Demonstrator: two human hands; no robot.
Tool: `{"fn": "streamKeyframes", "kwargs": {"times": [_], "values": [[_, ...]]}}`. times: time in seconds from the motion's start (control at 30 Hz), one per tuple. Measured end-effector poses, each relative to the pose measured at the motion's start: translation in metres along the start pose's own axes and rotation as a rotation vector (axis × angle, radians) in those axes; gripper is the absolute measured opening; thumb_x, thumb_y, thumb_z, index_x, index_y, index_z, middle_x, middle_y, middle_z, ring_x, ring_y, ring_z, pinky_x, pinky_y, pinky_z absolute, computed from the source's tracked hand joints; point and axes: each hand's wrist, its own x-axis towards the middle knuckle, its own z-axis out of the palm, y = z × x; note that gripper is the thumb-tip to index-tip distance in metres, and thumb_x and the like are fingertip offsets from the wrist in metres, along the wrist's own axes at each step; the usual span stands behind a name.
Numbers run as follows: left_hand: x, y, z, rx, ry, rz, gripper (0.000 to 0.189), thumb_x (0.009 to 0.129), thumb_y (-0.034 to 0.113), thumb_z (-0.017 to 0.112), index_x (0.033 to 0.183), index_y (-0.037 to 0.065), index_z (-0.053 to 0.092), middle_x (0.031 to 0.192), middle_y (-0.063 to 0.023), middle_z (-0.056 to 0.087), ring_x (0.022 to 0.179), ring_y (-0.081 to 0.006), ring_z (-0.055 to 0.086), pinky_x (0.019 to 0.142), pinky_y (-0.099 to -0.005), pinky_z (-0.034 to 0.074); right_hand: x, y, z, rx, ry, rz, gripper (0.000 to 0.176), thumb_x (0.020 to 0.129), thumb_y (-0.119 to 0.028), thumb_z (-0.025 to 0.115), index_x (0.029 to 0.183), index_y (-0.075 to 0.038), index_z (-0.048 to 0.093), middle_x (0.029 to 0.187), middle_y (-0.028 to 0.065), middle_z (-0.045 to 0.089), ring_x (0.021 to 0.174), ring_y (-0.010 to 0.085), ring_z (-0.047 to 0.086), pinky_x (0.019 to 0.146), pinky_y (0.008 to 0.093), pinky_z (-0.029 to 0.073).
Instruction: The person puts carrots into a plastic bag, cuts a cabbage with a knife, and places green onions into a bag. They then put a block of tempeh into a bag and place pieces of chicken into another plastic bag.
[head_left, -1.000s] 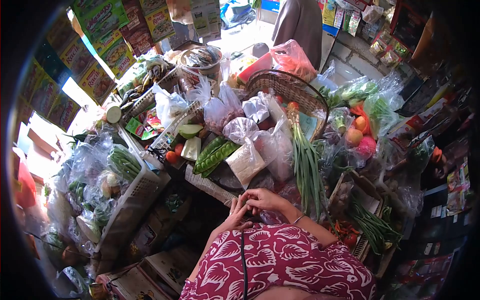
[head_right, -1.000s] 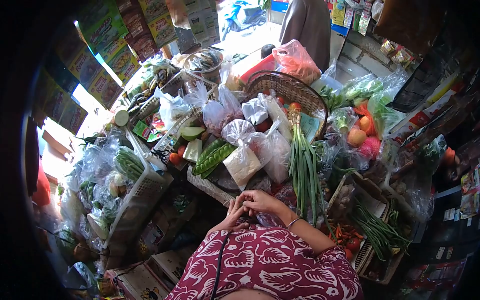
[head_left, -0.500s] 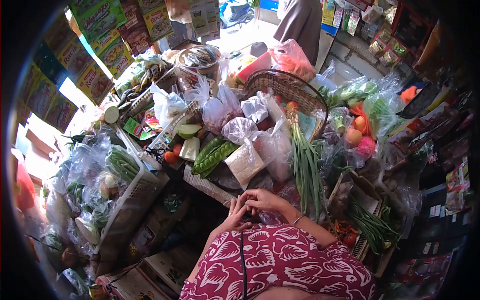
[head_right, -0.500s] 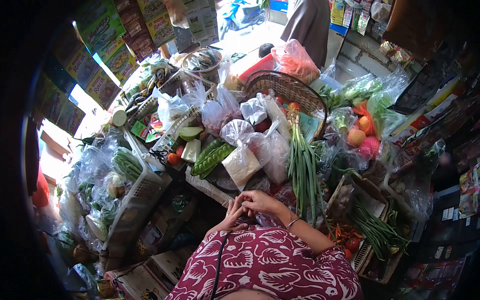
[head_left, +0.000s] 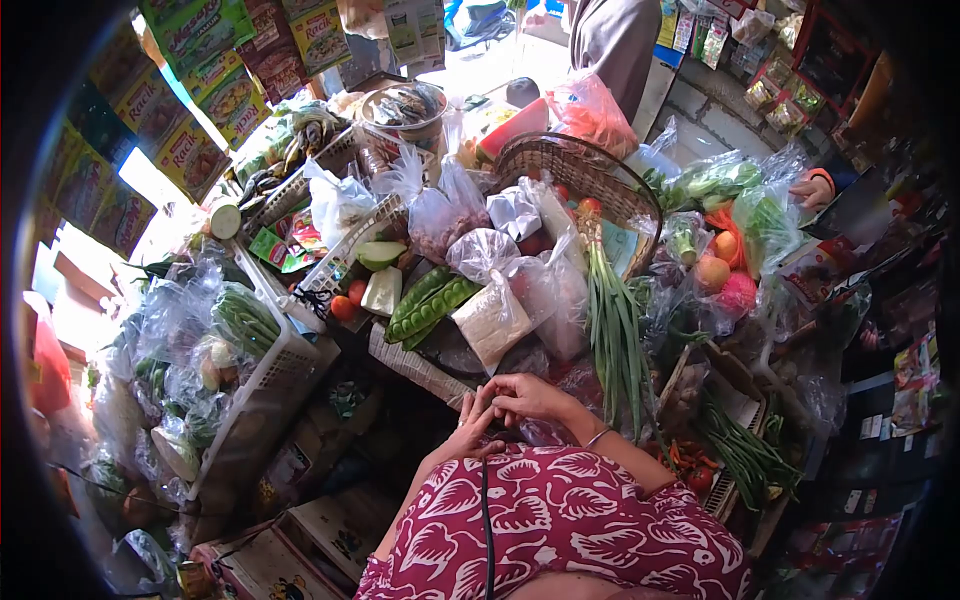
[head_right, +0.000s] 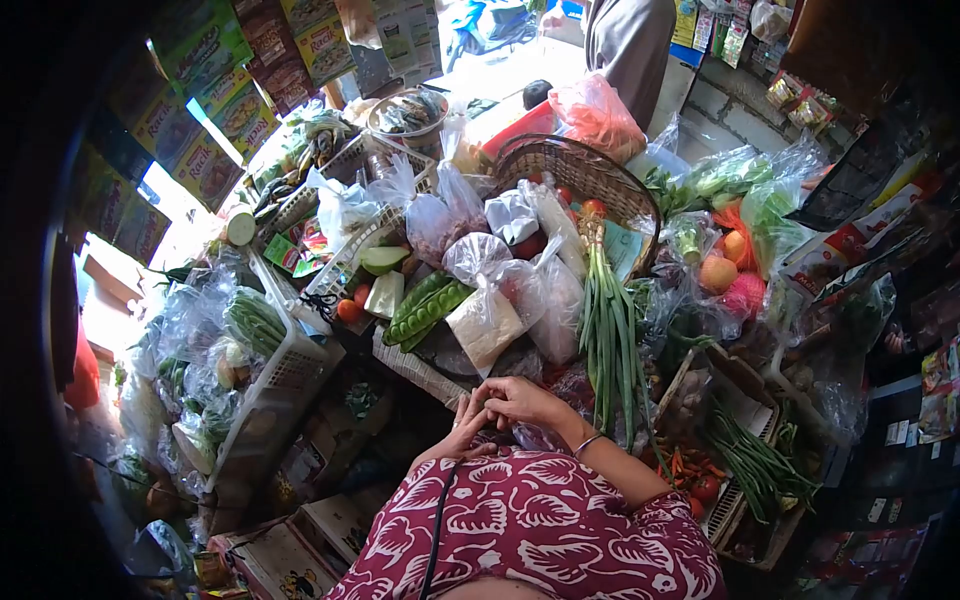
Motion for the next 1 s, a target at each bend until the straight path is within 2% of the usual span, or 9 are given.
{"fn": "streamKeyframes", "kwargs": {"times": [0.43, 0.53, 0.6, 0.67, 0.73, 0.77, 0.8, 0.87, 1.0], "values": [[-0.001, -0.005, 0.003, 0.000, -0.004, -0.015, 0.081, 0.078, 0.042, 0.060, 0.139, 0.012, 0.016, 0.144, -0.0215, -0.004, 0.133, -0.0386, -0.008, 0.105, -0.0539, 0.000, -0.001, 0.003, 0.000, -0.031, -0.051, 0.034, 0.023, 0.086, -0.012, 0.051, 0.108, -0.003, 0.053, 0.074, 0.0010, 0.058, 0.062, 0.0065, 0.056, 0.056, 0.0208, 0.047], [-0.007, 0.007, -0.004, 0.024, -0.039, -0.116, 0.076, 0.080, 0.041, 0.059, 0.139, 0.015, 0.018, 0.145, -0.0196, -0.004, 0.132, -0.0397, -0.007, 0.105, -0.0535, 0.006, -0.009, -0.013, 0.006, -0.009, 0.050, -0.027, 0.016, 0.083, -0.009, 0.052, 0.097, -0.002, 0.057, 0.073, 0.0037, 0.059, 0.059, 0.0080, 0.057, 0.054, 0.0212, 0.046], [-0.008, 0.015, -0.014, -0.100, -0.039, -0.171, 0.070, 0.082, 0.037, 0.058, 0.138, 0.014, 0.022, 0.145, -0.0176, -0.002, 0.132, -0.0401, -0.004, 0.106, -0.0502, 0.012, -0.036, -0.065, 0.008, -0.190, 0.110, -0.241, 0.014, 0.082, -0.009, 0.058, 0.094, -0.001, 0.060, 0.076, 0.0037, 0.061, 0.065, 0.0071, 0.056, 0.060, 0.0211, 0.046], [-0.008, 0.030, -0.024, -0.132, -0.007, -0.206, 0.066, 0.083, 0.034, 0.058, 0.137, 0.014, 0.025, 0.146, -0.0166, 0.002, 0.132, -0.0399, -0.001, 0.106, -0.0472, 0.017, -0.063, -0.122, -0.007, -0.391, 0.289, -0.447, 0.010, 0.080, -0.009, 0.060, 0.085, -0.001, 0.062, 0.074, 0.0041, 0.061, 0.062, 0.0080, 0.056, 0.059, 0.0227, 0.046], [-0.010, 0.031, -0.024, -0.162, -0.007, -0.214, 0.065, 0.083, 0.033, 0.057, 0.137, 0.013, 0.026, 0.146, -0.0162, 0.003, 0.133, -0.0396, 0.001, 0.105, -0.0473, 0.018, -0.079, -0.174, -0.044, -0.354, 0.472, -0.330, 0.010, 0.079, -0.009, 0.062, 0.087, -0.003, 0.063, 0.075, 0.0025, 0.061, 0.069, 0.0061, 0.055, 0.061, 0.0229, 0.046], [-0.010, 0.033, -0.025, -0.171, -0.008, -0.209, 0.065, 0.083, 0.033, 0.057, 0.137, 0.013, 0.026, 0.146, -0.0162, 0.003, 0.133, -0.0396, 0.001, 0.105, -0.0473, 0.018, -0.067, -0.178, -0.076, -0.540, 0.691, -0.498, 0.009, 0.080, -0.009, 0.061, 0.088, -0.004, 0.063, 0.074, 0.0002, 0.060, 0.067, 0.0046, 0.053, 0.060, 0.0212, 0.045], [-0.010, 0.036, -0.027, -0.148, -0.007, -0.205, 0.064, 0.084, 0.032, 0.057, 0.136, 0.013, 0.026, 0.145, -0.0165, 0.004, 0.132, -0.0398, 0.002, 0.105, -0.0472, 0.019, -0.055, -0.210, -0.095, -0.502, 0.738, -0.636, 0.011, 0.081, -0.011, 0.061, 0.090, -0.005, 0.062, 0.072, -0.0021, 0.059, 0.063, 0.0033, 0.051, 0.057, 0.0191, 0.042], [-0.011, 0.037, -0.028, -0.132, -0.003, -0.197, 0.063, 0.084, 0.032, 0.056, 0.136, 0.013, 0.027, 0.145, -0.0167, 0.005, 0.132, -0.0400, 0.004, 0.105, -0.0471, 0.020, -0.027, -0.242, -0.156, -0.514, 0.905, -0.636, 0.011, 0.081, -0.013, 0.061, 0.087, -0.004, 0.064, 0.070, -0.0026, 0.058, 0.062, 0.0035, 0.051, 0.058, 0.0184, 0.042], [-0.013, 0.035, -0.031, -0.183, 0.040, -0.164, 0.063, 0.083, 0.029, 0.057, 0.136, 0.012, 0.027, 0.145, -0.0166, 0.009, 0.132, -0.0402, 0.007, 0.104, -0.0463, 0.022, 0.034, -0.292, -0.252, -0.465, 1.064, -0.800, 0.020, 0.082, -0.013, 0.059, 0.098, -0.002, 0.064, 0.084, 0.0007, 0.063, 0.077, 0.0069, 0.056, 0.070, 0.0196, 0.043]]}}
